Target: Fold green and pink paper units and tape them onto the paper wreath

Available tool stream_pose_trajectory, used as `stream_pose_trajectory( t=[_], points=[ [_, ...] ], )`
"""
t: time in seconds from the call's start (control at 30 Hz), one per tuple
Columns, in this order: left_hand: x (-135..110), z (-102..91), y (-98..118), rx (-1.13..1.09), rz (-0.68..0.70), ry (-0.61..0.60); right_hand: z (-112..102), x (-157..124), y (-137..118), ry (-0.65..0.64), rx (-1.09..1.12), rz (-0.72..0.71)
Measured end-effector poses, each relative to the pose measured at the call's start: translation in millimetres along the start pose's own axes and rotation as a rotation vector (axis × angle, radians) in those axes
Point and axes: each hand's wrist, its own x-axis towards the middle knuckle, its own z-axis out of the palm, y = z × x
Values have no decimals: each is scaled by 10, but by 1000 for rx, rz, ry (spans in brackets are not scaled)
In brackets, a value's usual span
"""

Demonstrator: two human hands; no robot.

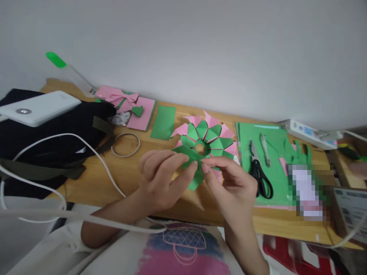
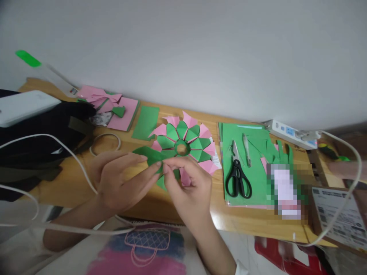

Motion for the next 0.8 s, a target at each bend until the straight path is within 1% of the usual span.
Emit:
stream_pose_trajectory(
  t=[0.1,0.13,0.17,0.2,0.27,0.3,0.33,0.37,0.4,0.43,0.47,0.5,0.57,0.67,0.8],
  points=[
    [46,-82,8,-37,45,-35,-62,48,42,-36,38,-17],
    [88,-132,1,-74,57,-51,-90,73,48,-68,48,-16],
    [140,-183,-11,-125,41,-67,-121,100,47,-117,54,-17],
    [197,-230,-32,-191,-2,-69,-152,128,41,-182,54,-24],
    [312,-288,-94,-332,-190,-159,-214,183,11,-341,27,-62],
    [363,-294,-132,-448,-305,-232,-241,207,-7,-414,1,-93],
    [403,-285,-171,-626,-387,-338,-263,227,-26,-471,-27,-124],
    [432,-263,-208,-806,-481,-483,-280,244,-42,-514,-50,-153],
    [450,-235,-239,-945,-549,-599,-292,256,-54,-545,-66,-177],
    [456,-204,-261,-1030,-594,-684,-299,264,-61,-567,-75,-193],
    [453,-175,-275,-1086,-630,-754,-302,267,-65,-582,-80,-203],
    [444,-150,-281,-1111,-652,-795,-301,267,-65,-588,-85,-206],
    [417,-120,-273,-1121,-686,-830,-295,257,-65,-580,-97,-204],
    [387,-110,-240,-1132,-745,-805,-276,226,-81,-515,-92,-183],
    [394,-120,-195,-1153,-812,-728,-238,178,-125,-361,-39,-75]
  ],
)
